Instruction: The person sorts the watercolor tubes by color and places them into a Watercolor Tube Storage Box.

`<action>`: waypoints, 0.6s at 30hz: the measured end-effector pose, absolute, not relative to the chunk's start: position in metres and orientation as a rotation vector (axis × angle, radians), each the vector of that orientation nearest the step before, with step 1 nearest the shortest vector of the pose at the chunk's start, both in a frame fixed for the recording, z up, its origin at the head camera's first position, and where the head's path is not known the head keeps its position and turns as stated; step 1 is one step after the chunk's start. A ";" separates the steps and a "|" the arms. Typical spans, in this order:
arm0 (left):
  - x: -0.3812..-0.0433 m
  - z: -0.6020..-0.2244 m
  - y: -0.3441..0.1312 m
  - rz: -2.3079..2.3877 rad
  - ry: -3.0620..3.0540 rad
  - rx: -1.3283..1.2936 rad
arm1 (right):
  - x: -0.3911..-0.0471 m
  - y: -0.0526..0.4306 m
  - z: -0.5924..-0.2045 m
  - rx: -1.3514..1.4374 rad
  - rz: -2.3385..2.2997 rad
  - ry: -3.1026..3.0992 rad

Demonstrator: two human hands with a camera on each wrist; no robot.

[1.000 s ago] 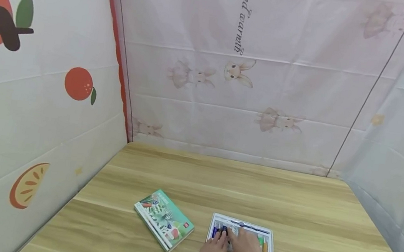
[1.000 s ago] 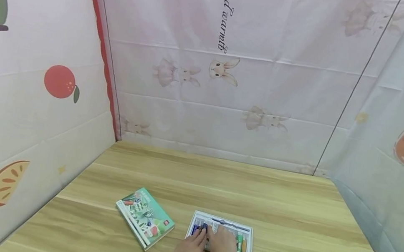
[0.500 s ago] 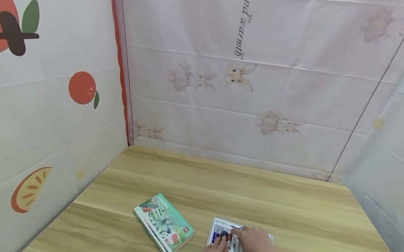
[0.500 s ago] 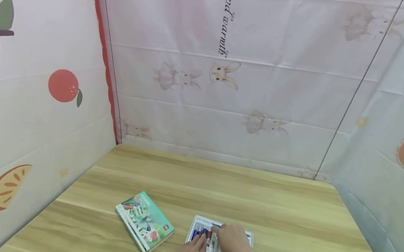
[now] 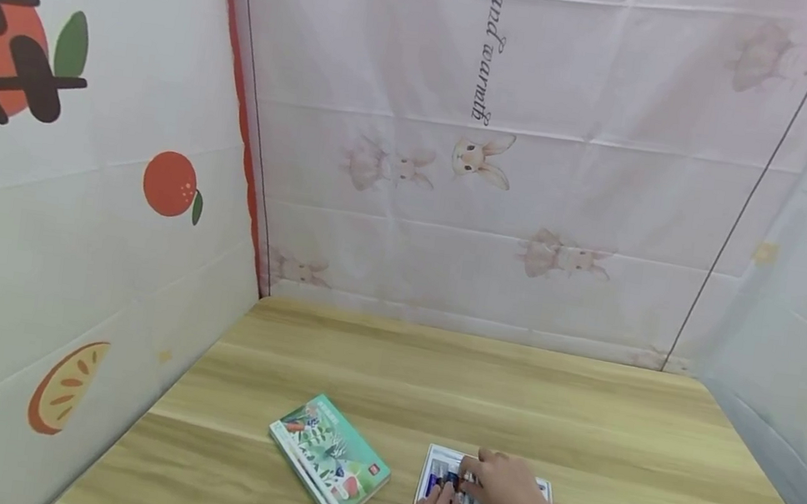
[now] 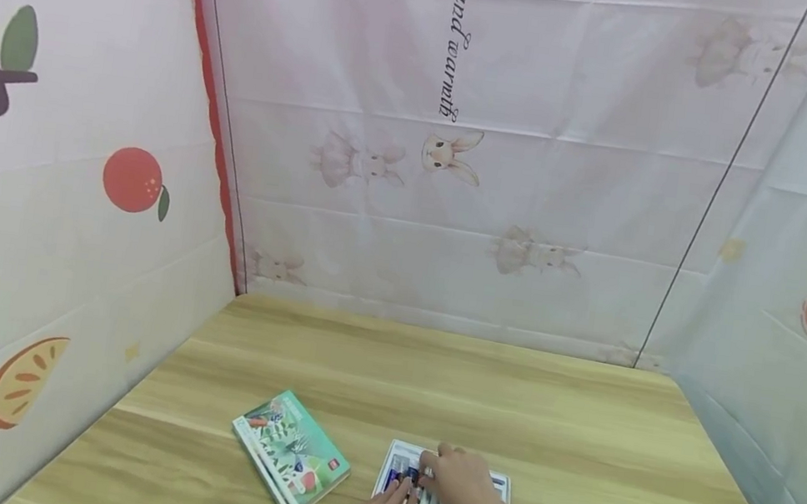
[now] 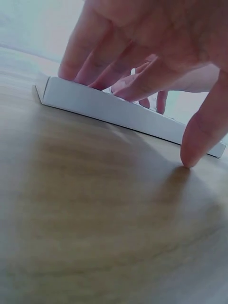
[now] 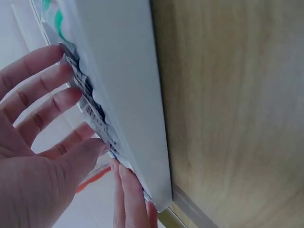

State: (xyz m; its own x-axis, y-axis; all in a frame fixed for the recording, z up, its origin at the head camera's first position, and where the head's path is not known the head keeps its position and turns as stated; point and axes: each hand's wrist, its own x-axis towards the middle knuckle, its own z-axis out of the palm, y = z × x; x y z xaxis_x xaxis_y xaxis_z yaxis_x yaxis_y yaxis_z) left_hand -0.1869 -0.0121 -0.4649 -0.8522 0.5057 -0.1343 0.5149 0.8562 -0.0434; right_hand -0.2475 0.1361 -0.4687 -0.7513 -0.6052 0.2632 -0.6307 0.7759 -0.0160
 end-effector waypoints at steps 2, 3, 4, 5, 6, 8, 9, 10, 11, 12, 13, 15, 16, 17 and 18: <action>-0.186 -0.466 -0.013 -0.119 2.897 0.815 | -0.246 0.136 -0.469 0.979 0.159 -2.740; -0.187 -0.466 -0.014 -0.109 2.885 0.817 | -0.246 0.135 -0.469 0.985 0.162 -2.748; -0.188 -0.465 -0.014 -0.104 2.873 0.814 | -0.245 0.135 -0.469 0.984 0.163 -2.758; -0.189 -0.465 -0.015 -0.089 2.858 0.805 | -0.245 0.135 -0.469 0.982 0.165 -2.767; -0.190 -0.464 -0.015 -0.069 2.843 0.793 | -0.245 0.135 -0.469 0.981 0.168 -2.770; -0.192 -0.462 -0.016 -0.027 2.819 0.771 | -0.245 0.135 -0.469 0.992 0.186 -2.754; -0.193 -0.461 -0.017 -0.024 2.824 0.776 | -0.245 0.135 -0.469 1.001 0.194 -2.741; -0.194 -0.461 -0.017 -0.026 2.839 0.786 | -0.245 0.135 -0.469 1.010 0.202 -2.732; -0.194 -0.460 -0.017 -0.022 2.859 0.795 | -0.245 0.135 -0.469 1.022 0.207 -2.721; -0.194 -0.459 -0.017 -0.029 2.880 0.813 | -0.245 0.134 -0.469 1.041 0.211 -2.704; -0.194 -0.458 -0.017 -0.032 2.896 0.828 | -0.245 0.135 -0.469 1.059 0.216 -2.697; -0.194 -0.457 -0.018 -0.058 2.917 0.846 | -0.246 0.135 -0.468 1.088 0.228 -2.702; -0.194 -0.456 -0.018 -0.057 2.916 0.845 | -0.246 0.135 -0.468 1.099 0.234 -2.707; -0.195 -0.456 -0.018 -0.062 2.908 0.846 | -0.247 0.135 -0.467 1.107 0.236 -2.712; -0.196 -0.456 -0.018 -0.070 2.899 0.854 | -0.247 0.136 -0.467 1.114 0.236 -2.714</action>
State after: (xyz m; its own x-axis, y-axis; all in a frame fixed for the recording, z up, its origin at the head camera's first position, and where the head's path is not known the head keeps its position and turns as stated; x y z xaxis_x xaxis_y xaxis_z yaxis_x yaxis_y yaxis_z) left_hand -0.1957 -0.0183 -0.4555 -0.8340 0.5370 -0.1270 0.5425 0.8400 -0.0106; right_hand -0.2474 0.1356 -0.4667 -0.6966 -0.6755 0.2418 -0.7071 0.7034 -0.0719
